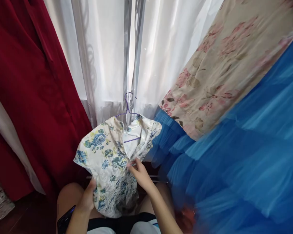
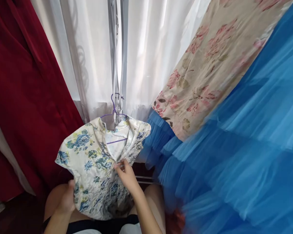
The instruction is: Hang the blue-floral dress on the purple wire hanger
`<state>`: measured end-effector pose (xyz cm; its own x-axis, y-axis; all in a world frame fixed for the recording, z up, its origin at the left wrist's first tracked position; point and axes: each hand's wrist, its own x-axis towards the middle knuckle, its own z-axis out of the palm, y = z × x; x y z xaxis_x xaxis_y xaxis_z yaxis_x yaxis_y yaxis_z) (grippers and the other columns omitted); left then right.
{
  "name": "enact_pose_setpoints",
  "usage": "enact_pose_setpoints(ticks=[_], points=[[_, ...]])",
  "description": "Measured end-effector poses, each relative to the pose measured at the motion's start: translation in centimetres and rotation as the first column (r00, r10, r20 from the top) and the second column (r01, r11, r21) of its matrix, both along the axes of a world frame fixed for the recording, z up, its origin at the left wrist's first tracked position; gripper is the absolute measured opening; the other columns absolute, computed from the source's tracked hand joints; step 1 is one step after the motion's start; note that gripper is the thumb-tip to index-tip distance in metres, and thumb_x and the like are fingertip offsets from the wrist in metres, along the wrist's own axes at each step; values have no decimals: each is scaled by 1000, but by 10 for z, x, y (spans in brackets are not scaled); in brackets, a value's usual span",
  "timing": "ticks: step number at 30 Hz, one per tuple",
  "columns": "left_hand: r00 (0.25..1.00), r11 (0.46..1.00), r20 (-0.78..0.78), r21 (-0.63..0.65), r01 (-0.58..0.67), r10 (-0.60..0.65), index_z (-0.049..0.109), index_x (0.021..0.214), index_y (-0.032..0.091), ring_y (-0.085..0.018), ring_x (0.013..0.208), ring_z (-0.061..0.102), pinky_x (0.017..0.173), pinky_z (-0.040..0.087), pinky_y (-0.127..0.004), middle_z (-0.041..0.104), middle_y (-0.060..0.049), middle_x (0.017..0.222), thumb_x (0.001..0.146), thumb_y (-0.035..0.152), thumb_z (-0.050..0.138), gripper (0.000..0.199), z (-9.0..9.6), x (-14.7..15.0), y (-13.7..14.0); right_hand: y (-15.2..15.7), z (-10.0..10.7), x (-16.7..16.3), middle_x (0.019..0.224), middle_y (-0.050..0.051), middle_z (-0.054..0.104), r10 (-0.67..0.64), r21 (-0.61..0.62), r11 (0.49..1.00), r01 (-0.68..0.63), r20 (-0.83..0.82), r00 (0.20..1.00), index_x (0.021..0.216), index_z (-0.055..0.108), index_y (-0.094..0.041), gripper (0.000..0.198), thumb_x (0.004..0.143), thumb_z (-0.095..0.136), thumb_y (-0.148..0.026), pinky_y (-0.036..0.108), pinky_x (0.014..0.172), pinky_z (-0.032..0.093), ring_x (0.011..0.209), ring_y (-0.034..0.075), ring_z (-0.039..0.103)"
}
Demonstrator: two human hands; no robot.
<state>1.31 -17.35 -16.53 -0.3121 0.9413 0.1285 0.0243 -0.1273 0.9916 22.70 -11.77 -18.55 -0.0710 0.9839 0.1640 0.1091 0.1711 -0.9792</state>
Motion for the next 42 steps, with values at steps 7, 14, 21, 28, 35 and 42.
enact_pose_setpoints(ticks=[7,14,21,28,35,42], points=[[986,997,161,-51,51,-42,69,112,25,-31,121,60,102,51,-43,71,-7,116,75,44,77,42,-12,-4,0,0,-3,-38,74,1,62,100,26,995,-99,-14,995,79,57,-18,21,88,55,-38,27,66,42,70,16,56],[971,977,137,60,-206,197,68,104,21,-30,114,63,100,50,-43,71,-8,109,77,40,74,34,-9,-15,7,-13,-4,-33,62,0,60,9,-69,997,-17,-110,994,69,53,-19,28,84,59,-41,26,58,39,58,14,53],[941,905,-122,335,-261,316,63,101,18,-20,95,63,88,51,-32,65,-5,98,81,24,66,21,-16,4,5,-58,-2,-23,55,0,61,69,-175,980,-97,-158,985,67,53,-18,33,81,66,-45,23,50,33,48,11,46],[899,945,-377,141,293,-223,62,93,18,-18,85,63,79,49,-28,67,-4,90,88,21,53,10,-34,58,-7,-69,16,-29,47,-2,59,54,-178,981,-78,-139,989,69,56,-17,29,82,67,-41,22,46,34,42,10,48],[892,936,-400,179,302,-211,58,90,19,-19,86,62,81,47,-29,65,-3,86,91,24,52,9,-31,57,-4,-27,71,-30,45,-2,59,17,-64,997,-32,-231,973,68,62,-16,27,79,68,-39,21,39,33,35,8,43],[836,944,-496,91,316,-232,58,84,20,-20,79,63,75,47,-30,65,-3,81,92,25,51,12,-40,54,-9,56,178,-39,46,-2,57,3,186,979,79,-405,914,59,63,-15,24,73,69,-33,20,37,29,36,6,40]])
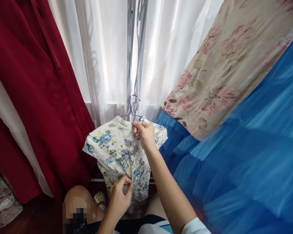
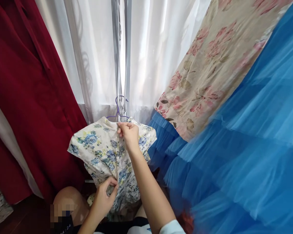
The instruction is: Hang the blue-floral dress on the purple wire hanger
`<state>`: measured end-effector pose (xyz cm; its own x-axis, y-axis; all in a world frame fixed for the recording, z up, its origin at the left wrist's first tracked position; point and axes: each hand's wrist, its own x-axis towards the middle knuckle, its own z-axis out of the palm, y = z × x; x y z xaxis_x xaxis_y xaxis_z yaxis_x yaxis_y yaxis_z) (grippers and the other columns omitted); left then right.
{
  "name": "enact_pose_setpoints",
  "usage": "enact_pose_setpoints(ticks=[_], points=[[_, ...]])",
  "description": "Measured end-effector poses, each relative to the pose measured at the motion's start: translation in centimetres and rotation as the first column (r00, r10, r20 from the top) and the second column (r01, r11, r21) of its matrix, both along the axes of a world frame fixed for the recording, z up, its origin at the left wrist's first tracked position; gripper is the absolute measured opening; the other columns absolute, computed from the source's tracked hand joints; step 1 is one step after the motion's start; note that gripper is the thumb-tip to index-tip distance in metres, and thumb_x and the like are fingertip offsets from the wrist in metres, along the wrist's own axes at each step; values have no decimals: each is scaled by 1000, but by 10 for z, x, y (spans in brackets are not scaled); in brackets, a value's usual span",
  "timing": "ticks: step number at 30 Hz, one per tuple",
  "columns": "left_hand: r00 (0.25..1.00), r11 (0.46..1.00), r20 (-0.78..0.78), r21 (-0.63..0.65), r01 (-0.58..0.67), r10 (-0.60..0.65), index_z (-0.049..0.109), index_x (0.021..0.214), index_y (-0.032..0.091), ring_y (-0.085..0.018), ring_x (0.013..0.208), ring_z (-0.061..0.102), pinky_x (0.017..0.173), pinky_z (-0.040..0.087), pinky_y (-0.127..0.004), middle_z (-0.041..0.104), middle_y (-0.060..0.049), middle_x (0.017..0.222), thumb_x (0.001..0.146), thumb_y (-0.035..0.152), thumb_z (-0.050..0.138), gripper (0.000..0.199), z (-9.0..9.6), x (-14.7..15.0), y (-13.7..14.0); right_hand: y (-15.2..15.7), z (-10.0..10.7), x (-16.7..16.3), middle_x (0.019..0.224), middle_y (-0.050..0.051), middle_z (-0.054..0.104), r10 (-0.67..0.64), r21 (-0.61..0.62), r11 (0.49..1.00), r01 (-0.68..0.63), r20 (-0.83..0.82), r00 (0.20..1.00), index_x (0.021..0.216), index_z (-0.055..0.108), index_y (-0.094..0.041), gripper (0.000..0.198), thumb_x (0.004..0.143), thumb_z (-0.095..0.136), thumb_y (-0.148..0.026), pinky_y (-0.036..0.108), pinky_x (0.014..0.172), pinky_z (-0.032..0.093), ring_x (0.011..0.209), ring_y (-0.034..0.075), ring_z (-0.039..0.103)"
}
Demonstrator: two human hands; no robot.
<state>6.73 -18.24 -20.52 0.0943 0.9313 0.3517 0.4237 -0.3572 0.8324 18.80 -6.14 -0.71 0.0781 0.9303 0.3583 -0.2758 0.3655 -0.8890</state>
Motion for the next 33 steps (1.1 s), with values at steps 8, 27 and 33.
enact_pose_setpoints(ticks=[8,27,33], points=[[986,934,151,337,-119,71,58,122,23,-17,85,62,84,48,-29,65,-2,88,94,27,54,29,108,-17,51,-16,-7,5,43,-4,56,5,11,1000,-6,56,998,71,63,-16,22,77,68,-36,20,39,33,35,8,42],[529,702,720,81,-708,450,59,88,14,-12,72,58,70,50,-23,58,0,75,89,34,54,20,157,-146,162,-37,-83,23,46,-7,41,-18,-62,997,42,342,940,68,54,-18,26,80,64,-38,22,44,22,41,8,30],[498,844,693,-331,-422,521,54,76,14,-13,57,56,58,47,-26,56,-1,64,80,38,60,25,62,-111,161,-38,-112,32,44,-7,42,1,-140,989,38,267,964,67,56,-19,24,79,63,-38,23,43,24,40,9,32]])
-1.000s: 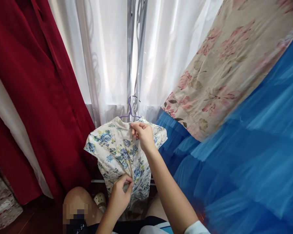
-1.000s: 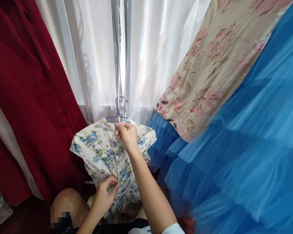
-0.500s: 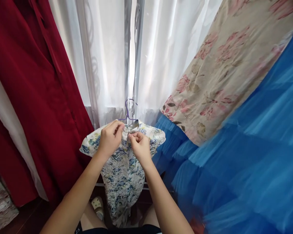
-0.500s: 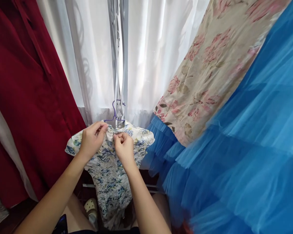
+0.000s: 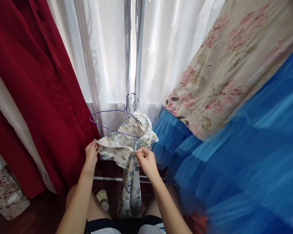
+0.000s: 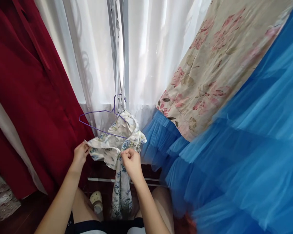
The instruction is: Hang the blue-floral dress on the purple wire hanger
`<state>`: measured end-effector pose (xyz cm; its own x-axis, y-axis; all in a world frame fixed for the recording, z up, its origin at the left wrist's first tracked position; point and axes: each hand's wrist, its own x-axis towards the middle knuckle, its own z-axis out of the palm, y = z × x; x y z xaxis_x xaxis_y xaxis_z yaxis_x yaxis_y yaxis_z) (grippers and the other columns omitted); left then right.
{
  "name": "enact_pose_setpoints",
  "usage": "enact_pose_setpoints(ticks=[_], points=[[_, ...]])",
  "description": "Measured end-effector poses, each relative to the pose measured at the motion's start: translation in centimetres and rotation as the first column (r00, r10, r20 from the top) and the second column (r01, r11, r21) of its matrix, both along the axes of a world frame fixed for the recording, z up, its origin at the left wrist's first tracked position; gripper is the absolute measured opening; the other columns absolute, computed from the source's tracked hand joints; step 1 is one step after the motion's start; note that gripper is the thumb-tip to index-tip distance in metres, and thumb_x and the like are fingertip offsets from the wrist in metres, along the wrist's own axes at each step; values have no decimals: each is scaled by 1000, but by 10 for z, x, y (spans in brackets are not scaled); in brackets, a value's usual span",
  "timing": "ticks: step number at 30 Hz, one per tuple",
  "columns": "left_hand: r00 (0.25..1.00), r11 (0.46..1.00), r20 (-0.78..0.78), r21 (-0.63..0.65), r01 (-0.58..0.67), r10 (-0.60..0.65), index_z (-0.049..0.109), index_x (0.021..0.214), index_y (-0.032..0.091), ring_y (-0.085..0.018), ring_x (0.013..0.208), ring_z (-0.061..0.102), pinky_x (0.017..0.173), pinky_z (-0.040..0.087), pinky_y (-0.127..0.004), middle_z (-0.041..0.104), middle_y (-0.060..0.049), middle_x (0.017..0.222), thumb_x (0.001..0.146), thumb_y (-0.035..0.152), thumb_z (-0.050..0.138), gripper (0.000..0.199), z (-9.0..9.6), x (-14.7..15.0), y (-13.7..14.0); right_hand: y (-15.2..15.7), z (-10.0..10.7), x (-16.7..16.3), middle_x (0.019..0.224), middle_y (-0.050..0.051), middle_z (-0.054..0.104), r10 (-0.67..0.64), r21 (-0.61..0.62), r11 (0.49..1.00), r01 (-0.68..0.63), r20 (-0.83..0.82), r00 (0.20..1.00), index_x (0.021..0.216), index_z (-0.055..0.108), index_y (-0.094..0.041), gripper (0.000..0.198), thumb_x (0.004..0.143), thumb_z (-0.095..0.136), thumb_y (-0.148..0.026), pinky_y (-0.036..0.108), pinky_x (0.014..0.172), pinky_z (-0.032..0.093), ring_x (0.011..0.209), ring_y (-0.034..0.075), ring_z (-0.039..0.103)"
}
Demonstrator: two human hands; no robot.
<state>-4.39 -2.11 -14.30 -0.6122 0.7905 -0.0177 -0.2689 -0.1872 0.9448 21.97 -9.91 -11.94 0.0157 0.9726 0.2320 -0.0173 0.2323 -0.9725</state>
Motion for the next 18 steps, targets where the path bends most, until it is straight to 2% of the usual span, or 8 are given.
enact_pose_setpoints(ticks=[3,5,7,9,12,15,16,18], points=[[975,975,-16,8,223,-223,62,82,13,-16,68,62,64,49,-27,66,-7,77,71,43,71,33,-17,40,-13,8,-30,25,42,-6,44,-114,-45,992,114,-6,993,64,56,-20,23,78,61,-37,24,43,26,39,11,34],[935,932,-64,80,353,-349,65,90,14,-18,78,63,71,50,-27,67,-8,88,73,45,71,36,-10,66,-25,7,-47,43,43,-5,47,-161,-72,983,168,90,983,60,54,-20,24,78,60,-34,24,45,30,40,12,39],[879,867,-198,172,468,-435,65,94,16,-18,83,61,76,49,-28,66,-6,91,82,46,64,32,7,92,-40,-1,-52,56,51,-2,55,-159,-81,980,184,246,956,63,58,-20,17,75,62,-31,26,51,38,48,15,48],[787,785,-419,232,575,-453,65,93,17,-17,85,59,80,47,-28,63,-5,89,90,42,57,27,29,117,-59,-15,-43,59,73,2,66,-108,-37,991,130,359,927,81,66,-19,14,69,69,-26,30,65,46,69,20,60],[604,680,-689,218,700,-401,67,88,18,-18,90,57,85,45,-29,58,-6,91,94,36,53,23,59,150,-85,-36,-19,49,106,5,67,157,19,985,-173,337,928,108,65,-21,45,64,76,-20,34,87,47,100,25,60],[533,649,-733,165,743,-424,65,90,18,-18,92,56,86,45,-28,56,-6,95,96,38,49,25,66,164,-95,-45,-3,42,94,3,67,391,-70,920,-385,208,897,99,66,-18,27,74,72,-25,30,80,49,88,21,61],[520,636,-709,132,760,-475,63,92,19,-18,90,56,84,46,-28,57,-6,93,97,40,47,27,63,163,-95,-46,-1,42,86,1,66,399,-112,916,-384,171,901,94,65,-18,19,78,69,-29,29,74,49,79,19,60],[451,564,-640,33,825,-622,62,95,20,-17,84,57,80,48,-27,59,-4,89,98,45,42,32,50,156,-94,-44,2,49,77,0,63,352,-149,931,-332,130,927,88,64,-17,17,83,66,-34,27,68,48,70,16,57]])
